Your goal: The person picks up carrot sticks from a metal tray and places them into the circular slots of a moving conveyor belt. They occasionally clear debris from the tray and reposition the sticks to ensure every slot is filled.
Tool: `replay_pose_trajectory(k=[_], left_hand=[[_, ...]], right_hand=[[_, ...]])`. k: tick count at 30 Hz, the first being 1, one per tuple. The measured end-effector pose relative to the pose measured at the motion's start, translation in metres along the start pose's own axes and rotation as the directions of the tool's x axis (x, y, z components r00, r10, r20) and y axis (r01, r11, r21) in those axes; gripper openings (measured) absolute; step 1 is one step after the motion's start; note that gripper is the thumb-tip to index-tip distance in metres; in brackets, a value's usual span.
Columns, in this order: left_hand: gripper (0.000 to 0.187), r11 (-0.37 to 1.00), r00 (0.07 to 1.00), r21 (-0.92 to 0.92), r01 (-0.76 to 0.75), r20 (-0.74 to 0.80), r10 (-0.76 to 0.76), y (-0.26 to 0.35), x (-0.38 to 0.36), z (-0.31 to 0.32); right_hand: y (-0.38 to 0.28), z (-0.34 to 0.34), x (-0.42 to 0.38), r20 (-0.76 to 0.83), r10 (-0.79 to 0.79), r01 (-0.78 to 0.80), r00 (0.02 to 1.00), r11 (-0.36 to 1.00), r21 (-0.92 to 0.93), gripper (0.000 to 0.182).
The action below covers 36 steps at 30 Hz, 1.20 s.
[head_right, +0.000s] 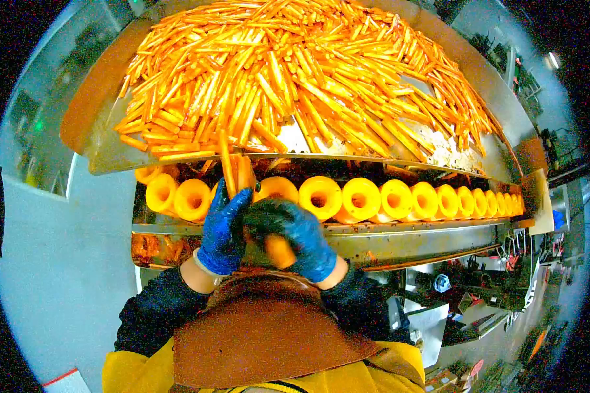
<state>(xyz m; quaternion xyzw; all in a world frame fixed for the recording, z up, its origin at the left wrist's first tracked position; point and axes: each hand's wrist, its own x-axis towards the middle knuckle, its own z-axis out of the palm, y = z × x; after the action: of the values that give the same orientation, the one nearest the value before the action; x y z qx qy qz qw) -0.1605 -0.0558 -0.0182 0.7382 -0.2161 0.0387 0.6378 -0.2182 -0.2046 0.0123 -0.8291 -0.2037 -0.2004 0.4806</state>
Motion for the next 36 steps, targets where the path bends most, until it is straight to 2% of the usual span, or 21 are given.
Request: replay_pose_trajectory(k=[1, 2, 3, 4, 5, 7, 8, 9, 12, 15, 18, 19, 20, 21, 23, 26, 27, 29, 32, 34, 36], left_hand=[[0.033, 0.914, 0.964, 0.306, -0.267, 0.075, 0.256, 0.004, 0.001, -0.004], [0.034, 0.98, 0.992, -0.155, 0.121, -0.016, -0.125, 0.014, 0.002, -0.002], [0.034, 0.686, 0.868, -0.581, 0.438, 0.075, -0.491, 0.019, 0.002, 0.0], [0.035, 0.796, 0.914, -0.468, 0.383, 0.063, -0.402, 0.011, 0.002, -0.007], [0.034, 0.682, 0.883, -0.599, 0.419, 0.095, -0.459, 0.006, 0.004, -0.009], [0.026, 0.739, 0.914, -0.568, 0.363, 0.06, -0.402, 0.009, 0.006, -0.008], [0.026, 0.738, 0.914, -0.569, 0.362, 0.061, -0.401, 0.009, 0.006, -0.007], [0.026, 0.709, 0.901, -0.577, 0.405, 0.119, -0.418, 0.009, 0.007, -0.007], [0.028, 0.728, 0.861, -0.46, 0.509, 0.268, -0.433, 0.008, 0.01, -0.002], [0.034, 0.789, 0.783, -0.295, 0.54, 0.519, -0.342, 0.01, 0.004, 0.01], [0.037, 0.961, 0.658, -0.219, 0.169, 0.751, 0.055, -0.003, -0.006, 0.02], [0.037, 0.961, 0.659, -0.218, 0.17, 0.75, 0.054, -0.004, -0.008, 0.022], [0.038, 0.826, 0.677, -0.346, 0.445, 0.734, -0.058, -0.003, -0.011, 0.026], [0.039, 0.597, 0.658, -0.454, 0.662, 0.734, -0.171, 0.001, -0.013, 0.028], [0.037, 0.608, 0.606, -0.363, 0.706, 0.755, -0.252, 0.009, -0.013, 0.023], [0.036, 0.76, 0.593, -0.201, 0.618, 0.754, -0.283, 0.02, 0.001, 0.017], [0.036, 0.759, 0.594, -0.203, 0.619, 0.753, -0.283, 0.018, 0.005, 0.014], [0.037, 0.956, 0.78, 0.101, 0.276, 0.558, -0.284, 0.009, 0.015, 0.004], [0.037, 0.974, 0.907, -0.108, 0.199, 0.398, -0.141, -0.05, 0.026, -0.003], [0.032, 0.894, 0.886, -0.256, 0.367, 0.388, -0.253, -0.005, 0.039, -0.008], [0.029, 0.785, 0.843, -0.367, 0.499, 0.416, -0.341, 0.001, 0.04, -0.005]], right_hand=[[-0.006, -0.009, 0.0, -0.148, 0.003, -0.018, 0.989, 0.995, -0.097, 0.017], [0.008, -0.01, -0.014, -0.366, 0.243, -0.19, 0.898, 0.966, 0.176, 0.011], [0.002, -0.028, -0.004, -0.49, 0.249, -0.114, 0.835, 0.951, 0.289, 0.007], [-0.004, -0.046, -0.003, -0.481, 0.471, -0.389, 0.74, 0.882, 0.266, 0.011], [0.019, -0.064, -0.015, -0.28, 0.11, -0.226, 0.954, 0.876, -0.426, 0.019], [0.035, -0.063, -0.01, -0.266, 0.726, -0.741, 0.635, 0.669, 0.056, 0.027], [0.031, -0.065, -0.011, -0.225, 0.726, -0.756, 0.65, 0.586, -0.292, 0.034], [0.038, -0.056, -0.015, -0.25, 0.499, -0.557, 0.83, 0.768, -0.316, 0.037], [0.036, -0.049, -0.015, -0.349, 0.297, -0.439, 0.889, 0.768, -0.466, 0.043], [0.027, -0.022, -0.012, -0.109, 0.476, -0.468, 0.873, 0.879, 0.088, 0.042], [0.012, -0.017, -0.002, 0.2, 0.529, -0.552, 0.825, 0.675, 0.491, 0.027], [0.015, -0.018, -0.003, 0.14, 0.463, -0.484, 0.875, 0.848, 0.215, 0.019], [0.017, -0.019, -0.004, 0.106, 0.378, -0.37, 0.92, 0.925, -0.087, 0.011], [0.015, -0.019, -0.004, 0.105, 0.382, -0.374, 0.918, 0.924, -0.086, 0.011], [0.008, -0.019, -0.006, -0.067, 0.516, -0.506, 0.854, 0.854, 0.124, 0.003], [0.022, -0.031, -0.007, -0.413, 0.526, -0.357, 0.743, 0.834, 0.421, 0.004], [0.028, -0.044, -0.005, -0.514, 0.48, -0.335, 0.711, 0.874, 0.352, 0.004], [0.033, -0.065, -0.005, -0.607, 0.489, -0.428, 0.627, 0.867, 0.256, 0.009], [0.07, -0.071, -0.024, -0.432, 0.416, -0.54, 0.8, 0.813, -0.218, 0.018], [0.067, -0.065, -0.025, -0.318, 0.33, -0.458, 0.889, 0.673, -0.581, 0.027], [0.052, -0.057, -0.014, -0.301, 0.322, -0.43, 0.898, 0.789, -0.439, 0.029]])
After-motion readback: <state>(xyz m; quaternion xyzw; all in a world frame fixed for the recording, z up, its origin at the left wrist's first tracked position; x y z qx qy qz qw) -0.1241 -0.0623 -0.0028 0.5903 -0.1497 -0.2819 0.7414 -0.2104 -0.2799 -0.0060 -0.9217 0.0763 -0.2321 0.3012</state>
